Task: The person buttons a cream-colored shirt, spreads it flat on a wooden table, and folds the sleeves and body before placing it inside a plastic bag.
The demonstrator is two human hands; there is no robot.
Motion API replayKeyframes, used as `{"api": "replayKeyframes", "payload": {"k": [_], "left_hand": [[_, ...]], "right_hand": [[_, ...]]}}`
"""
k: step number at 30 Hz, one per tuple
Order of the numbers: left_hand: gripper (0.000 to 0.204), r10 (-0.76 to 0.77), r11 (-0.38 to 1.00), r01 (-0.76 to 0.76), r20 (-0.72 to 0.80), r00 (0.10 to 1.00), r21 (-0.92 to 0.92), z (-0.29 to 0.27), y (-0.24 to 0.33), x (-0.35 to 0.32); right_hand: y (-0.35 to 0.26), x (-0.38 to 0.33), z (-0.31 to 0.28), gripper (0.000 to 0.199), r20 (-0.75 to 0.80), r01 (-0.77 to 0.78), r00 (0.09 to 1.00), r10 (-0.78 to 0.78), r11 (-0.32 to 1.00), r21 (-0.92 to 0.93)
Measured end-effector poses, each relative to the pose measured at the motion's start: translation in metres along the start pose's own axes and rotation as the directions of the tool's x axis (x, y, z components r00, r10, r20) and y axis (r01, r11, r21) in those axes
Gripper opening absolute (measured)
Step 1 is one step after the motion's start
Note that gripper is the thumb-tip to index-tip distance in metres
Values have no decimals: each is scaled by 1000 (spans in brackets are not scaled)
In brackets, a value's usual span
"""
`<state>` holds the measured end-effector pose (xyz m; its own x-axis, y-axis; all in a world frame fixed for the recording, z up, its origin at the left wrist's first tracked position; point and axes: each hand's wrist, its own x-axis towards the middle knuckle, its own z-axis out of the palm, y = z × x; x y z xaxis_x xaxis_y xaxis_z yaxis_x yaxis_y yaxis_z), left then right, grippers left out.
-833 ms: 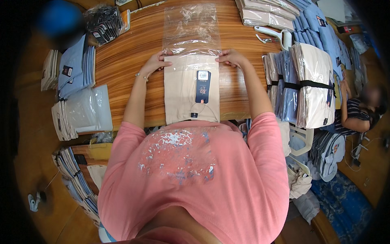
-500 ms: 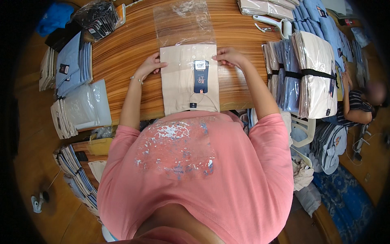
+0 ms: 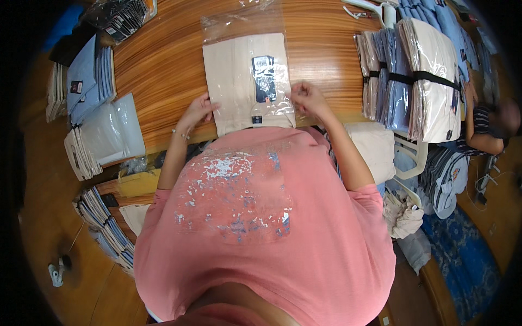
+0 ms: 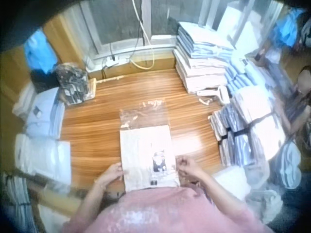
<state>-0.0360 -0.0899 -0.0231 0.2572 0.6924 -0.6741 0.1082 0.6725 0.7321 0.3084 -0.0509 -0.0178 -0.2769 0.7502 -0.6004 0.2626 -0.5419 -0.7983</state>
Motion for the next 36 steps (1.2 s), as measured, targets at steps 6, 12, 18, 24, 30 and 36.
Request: {"api": "replayKeyframes", "payload": {"k": [6, 12, 18, 24, 30, 36], "left_hand": [[28, 20, 999, -20, -15, 1000, -35, 15, -33, -22], [27, 4, 982, -16, -64, 998, -188, 39, -61, -44], [23, 142, 990, -140, -221, 965, 24, 18, 11, 1], [65, 212, 975, -164, -413, 886, 149, 18, -24, -12], [91, 775, 136, -29, -88, 626, 990, 82, 60, -27], [55, 894, 254, -321, -95, 439, 912, 71, 76, 24]], "right_hand": [[21, -27, 5, 13, 135, -225, 968, 213, 971, 85], [48, -37, 5, 14, 221, -195, 961, 164, 973, 124], [-34, 39, -28, 19, 170, -35, 985, 24, 997, 62], [-9, 17, -1, 14, 234, -186, 959, 162, 979, 86], [-31, 21, 7, 12, 381, -275, 919, 101, 856, 438], [-117, -17, 30, 8, 344, 125, 905, -251, 929, 348]]}}
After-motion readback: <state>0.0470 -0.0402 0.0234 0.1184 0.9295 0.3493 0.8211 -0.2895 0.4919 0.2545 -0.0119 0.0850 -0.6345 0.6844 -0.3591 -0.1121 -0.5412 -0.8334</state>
